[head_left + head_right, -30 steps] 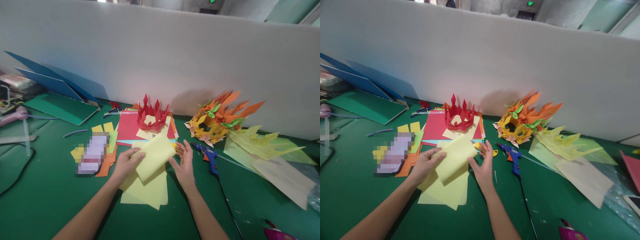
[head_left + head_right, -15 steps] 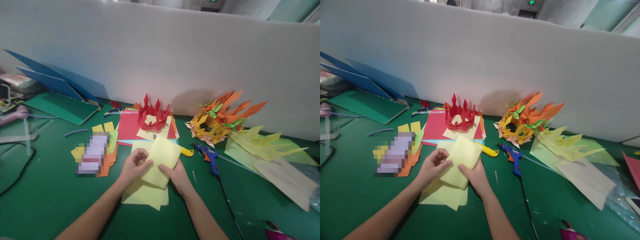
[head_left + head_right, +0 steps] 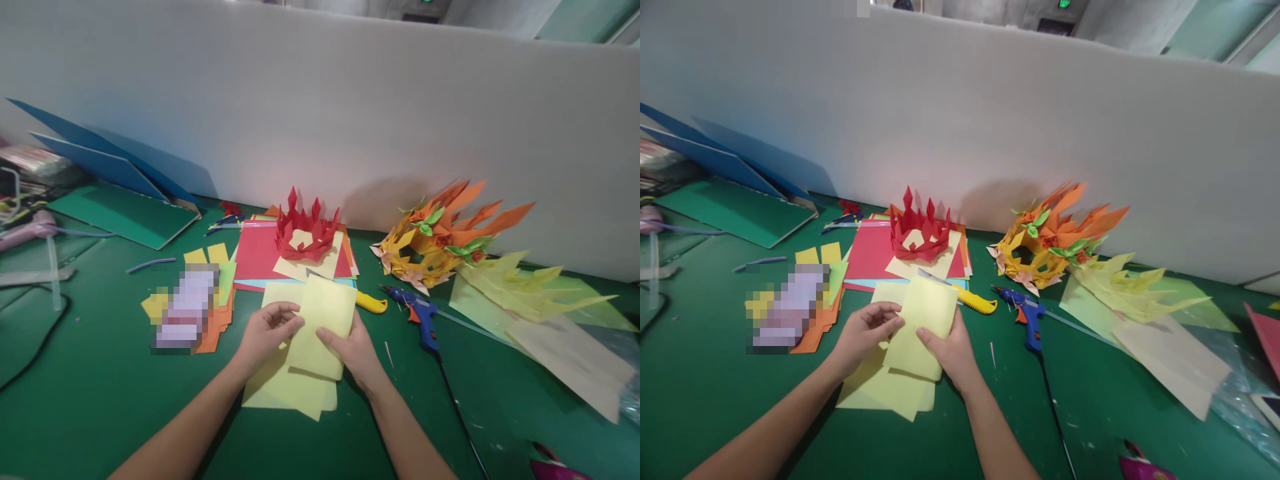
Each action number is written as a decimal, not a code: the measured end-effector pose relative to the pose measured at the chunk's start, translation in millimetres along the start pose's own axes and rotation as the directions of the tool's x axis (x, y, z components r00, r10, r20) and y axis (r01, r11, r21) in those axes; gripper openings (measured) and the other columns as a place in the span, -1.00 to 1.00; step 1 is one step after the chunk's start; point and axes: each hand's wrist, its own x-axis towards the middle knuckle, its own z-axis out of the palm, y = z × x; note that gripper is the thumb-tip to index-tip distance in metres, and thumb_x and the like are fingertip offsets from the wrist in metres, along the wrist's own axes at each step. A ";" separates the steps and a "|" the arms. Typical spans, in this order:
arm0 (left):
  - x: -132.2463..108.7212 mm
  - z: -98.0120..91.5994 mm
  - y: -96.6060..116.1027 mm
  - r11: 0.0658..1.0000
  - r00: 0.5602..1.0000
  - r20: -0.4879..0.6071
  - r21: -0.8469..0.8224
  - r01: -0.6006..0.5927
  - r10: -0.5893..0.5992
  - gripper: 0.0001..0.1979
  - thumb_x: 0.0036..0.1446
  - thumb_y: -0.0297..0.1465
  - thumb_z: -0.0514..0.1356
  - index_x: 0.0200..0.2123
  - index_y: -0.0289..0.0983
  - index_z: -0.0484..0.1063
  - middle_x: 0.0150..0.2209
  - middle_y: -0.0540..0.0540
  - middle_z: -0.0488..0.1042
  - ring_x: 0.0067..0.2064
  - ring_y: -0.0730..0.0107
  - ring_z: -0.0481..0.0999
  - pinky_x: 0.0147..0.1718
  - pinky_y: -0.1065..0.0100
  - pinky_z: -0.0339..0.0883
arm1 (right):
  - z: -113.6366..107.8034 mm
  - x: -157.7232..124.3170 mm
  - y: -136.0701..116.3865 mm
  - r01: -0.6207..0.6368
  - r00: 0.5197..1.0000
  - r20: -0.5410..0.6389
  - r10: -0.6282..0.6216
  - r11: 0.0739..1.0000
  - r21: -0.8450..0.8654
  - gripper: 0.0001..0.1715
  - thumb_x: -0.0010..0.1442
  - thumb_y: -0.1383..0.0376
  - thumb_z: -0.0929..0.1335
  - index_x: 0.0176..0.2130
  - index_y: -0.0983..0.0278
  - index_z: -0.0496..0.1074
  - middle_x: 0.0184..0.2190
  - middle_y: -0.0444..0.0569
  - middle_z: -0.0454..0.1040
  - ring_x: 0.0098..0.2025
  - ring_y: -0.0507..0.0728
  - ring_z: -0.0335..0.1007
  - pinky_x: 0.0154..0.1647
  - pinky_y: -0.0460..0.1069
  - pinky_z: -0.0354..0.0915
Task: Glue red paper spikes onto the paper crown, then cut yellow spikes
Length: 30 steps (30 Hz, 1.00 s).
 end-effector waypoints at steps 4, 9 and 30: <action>0.3 0.6 1.5 1.000 1.000 0.007 0.001 0.013 -0.013 -0.66 -0.32 -0.24 0.39 -0.45 -0.29 0.46 -0.62 0.08 0.39 -0.60 0.56 0.32 -0.62 0.49 0.21 | -0.8 0.7 0.7 0.003 1.000 0.012 -0.002 1.000 -0.015 -0.19 -0.19 0.17 0.54 0.02 0.21 0.24 -0.12 0.02 0.54 -0.16 0.25 0.51 -0.21 0.12 0.46; 0.5 1.5 0.8 0.999 1.000 0.010 -0.038 0.021 -0.021 -0.65 -0.32 -0.22 0.40 -0.49 -0.29 0.41 -0.63 0.10 0.35 -0.61 0.59 0.28 -0.63 0.50 0.19 | -2.4 1.2 4.6 0.007 0.999 0.032 -0.005 0.998 -0.060 -0.18 -0.20 0.17 0.54 0.03 0.21 0.24 -0.11 0.02 0.53 -0.15 0.25 0.50 -0.21 0.12 0.45; 0.9 -1.9 -1.5 0.999 0.998 0.052 0.002 -0.036 0.036 -0.68 -0.22 -0.23 0.35 -0.40 -0.30 0.43 -0.53 0.05 0.34 -0.53 0.54 0.29 -0.57 0.47 0.21 | 3.1 -3.3 -8.2 -0.007 0.991 0.129 0.018 0.996 -0.087 -0.30 -0.17 0.19 0.51 -0.04 0.20 0.27 -0.11 0.00 0.52 -0.12 0.24 0.49 -0.20 0.10 0.43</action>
